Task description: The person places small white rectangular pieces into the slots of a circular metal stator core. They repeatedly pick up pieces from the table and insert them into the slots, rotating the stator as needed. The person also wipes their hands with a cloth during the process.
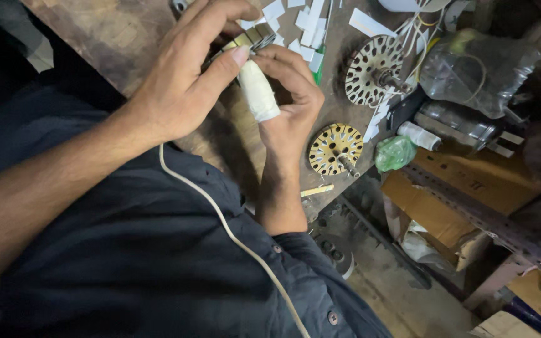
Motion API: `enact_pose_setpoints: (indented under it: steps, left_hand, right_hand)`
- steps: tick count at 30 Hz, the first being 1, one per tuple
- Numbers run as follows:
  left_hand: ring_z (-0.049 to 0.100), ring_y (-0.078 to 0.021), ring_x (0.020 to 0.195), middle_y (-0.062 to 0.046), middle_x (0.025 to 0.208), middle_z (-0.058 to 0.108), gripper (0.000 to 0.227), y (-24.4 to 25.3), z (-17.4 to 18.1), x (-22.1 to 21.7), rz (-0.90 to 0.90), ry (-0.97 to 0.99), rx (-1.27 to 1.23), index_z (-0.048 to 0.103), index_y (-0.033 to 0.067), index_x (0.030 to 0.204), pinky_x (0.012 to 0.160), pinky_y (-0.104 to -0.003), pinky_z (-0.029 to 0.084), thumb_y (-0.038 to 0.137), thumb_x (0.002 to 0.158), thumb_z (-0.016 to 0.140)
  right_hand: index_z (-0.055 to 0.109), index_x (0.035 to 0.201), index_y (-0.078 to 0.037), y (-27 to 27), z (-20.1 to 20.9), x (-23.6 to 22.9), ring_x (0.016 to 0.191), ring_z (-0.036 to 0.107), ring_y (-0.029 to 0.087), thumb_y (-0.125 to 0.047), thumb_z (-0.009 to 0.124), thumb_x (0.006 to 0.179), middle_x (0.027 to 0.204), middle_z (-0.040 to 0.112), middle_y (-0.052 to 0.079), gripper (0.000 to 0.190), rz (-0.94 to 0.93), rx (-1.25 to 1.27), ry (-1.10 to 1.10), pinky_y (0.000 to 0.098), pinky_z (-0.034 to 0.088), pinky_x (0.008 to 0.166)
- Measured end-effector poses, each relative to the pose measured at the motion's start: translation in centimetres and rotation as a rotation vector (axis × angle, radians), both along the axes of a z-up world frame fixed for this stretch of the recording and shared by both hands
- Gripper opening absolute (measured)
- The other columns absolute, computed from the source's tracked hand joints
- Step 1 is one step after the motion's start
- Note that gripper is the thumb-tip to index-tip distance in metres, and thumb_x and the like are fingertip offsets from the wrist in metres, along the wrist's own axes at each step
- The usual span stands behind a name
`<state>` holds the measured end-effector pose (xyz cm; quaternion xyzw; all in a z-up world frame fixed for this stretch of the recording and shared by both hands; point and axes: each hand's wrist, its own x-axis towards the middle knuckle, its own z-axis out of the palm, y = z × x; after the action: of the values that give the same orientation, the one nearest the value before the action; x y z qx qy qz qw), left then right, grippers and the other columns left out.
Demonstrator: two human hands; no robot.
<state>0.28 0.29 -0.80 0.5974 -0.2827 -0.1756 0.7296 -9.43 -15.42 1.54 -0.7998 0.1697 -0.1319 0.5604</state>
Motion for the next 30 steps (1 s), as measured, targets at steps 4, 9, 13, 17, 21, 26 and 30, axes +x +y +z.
enact_pose_setpoints:
  steps: [4, 9, 13, 17, 21, 26, 30]
  left_hand:
    - [0.06, -0.0283, 0.121, -0.017, 0.131, 0.058, 0.031, -0.2, -0.4, -0.1, 0.015, -0.039, 0.054, 0.049, -0.002, 0.141, 0.106, -0.041, 0.049, 0.003, 0.111, 0.055]
    - [0.061, -0.0251, 0.123, -0.016, 0.136, 0.058, 0.033, -0.3, 0.1, 0.1, 0.023, 0.046, -0.007, 0.049, -0.0013, 0.141, 0.107, -0.038, 0.05, 0.005, 0.11, 0.058]
    - [0.061, -0.0259, 0.119, -0.016, 0.127, 0.06, 0.032, 0.1, 0.3, -0.6, 0.063, 0.039, 0.067, 0.05, -0.002, 0.139, 0.104, -0.039, 0.049, 0.005, 0.11, 0.06]
    - [0.061, -0.025, 0.117, -0.015, 0.13, 0.06, 0.036, -0.3, 0.3, -0.7, 0.091, 0.06, 0.0, 0.047, -0.0027, 0.142, 0.103, -0.037, 0.05, 0.004, 0.108, 0.057]
    - [0.064, -0.0239, 0.116, -0.014, 0.126, 0.063, 0.026, -0.4, -0.2, -1.7, 0.141, 0.02, 0.095, 0.051, -0.0001, 0.137, 0.102, -0.037, 0.052, 0.007, 0.114, 0.061]
    - [0.062, -0.0234, 0.117, -0.017, 0.127, 0.059, 0.04, -0.6, -0.9, -2.5, 0.171, -0.047, 0.124, 0.047, -0.0012, 0.141, 0.102, -0.036, 0.053, 0.01, 0.108, 0.067]
    - [0.064, -0.0263, 0.109, -0.02, 0.124, 0.061, 0.054, -1.0, -1.3, -3.2, 0.261, -0.125, 0.188, 0.045, -0.0034, 0.143, 0.094, -0.037, 0.054, 0.008, 0.1, 0.077]
  right_hand:
    - [0.076, 0.11, 0.003, 0.4, -0.3, -0.7, 0.101, 0.069, 0.014, -0.005, 0.081, 0.088, 0.112, 0.072, 0.009, 0.024, -0.033, -0.293, 0.091, 0.0257, 0.056, 0.092]
    - [0.067, 0.127, 0.006, 2.5, -0.6, -2.0, 0.117, 0.069, 0.024, -0.011, 0.081, 0.092, 0.126, 0.07, 0.017, 0.041, -0.179, -0.145, 0.02, 0.0348, 0.056, 0.106]
    - [0.039, 0.156, 0.001, 4.5, -1.8, -3.6, 0.138, 0.058, 0.026, -0.023, 0.08, 0.093, 0.149, 0.053, 0.017, 0.079, -0.091, -0.099, -0.092, 0.0365, 0.046, 0.121]
    - [0.028, 0.162, -0.002, 5.2, -2.3, -3.9, 0.147, 0.052, 0.028, -0.02, 0.072, 0.106, 0.157, 0.048, 0.018, 0.073, -0.019, -0.179, 0.01, 0.0379, 0.043, 0.128]
    - [0.029, 0.161, -0.004, 5.0, -2.0, -4.4, 0.149, 0.049, 0.026, -0.015, 0.072, 0.106, 0.158, 0.044, 0.018, 0.071, 0.032, -0.134, -0.008, 0.0377, 0.045, 0.127]
    - [0.038, 0.155, 0.003, 0.0, -1.4, -2.6, 0.133, 0.059, 0.032, -0.016, 0.072, 0.105, 0.144, 0.059, 0.028, 0.064, -0.136, 0.267, -0.062, 0.0404, 0.048, 0.115]
    - [0.041, 0.154, 0.005, -2.7, -3.8, 1.8, 0.133, 0.053, 0.026, -0.03, 0.06, 0.11, 0.144, 0.056, 0.019, 0.06, -0.078, 0.453, -0.112, 0.0391, 0.04, 0.116]
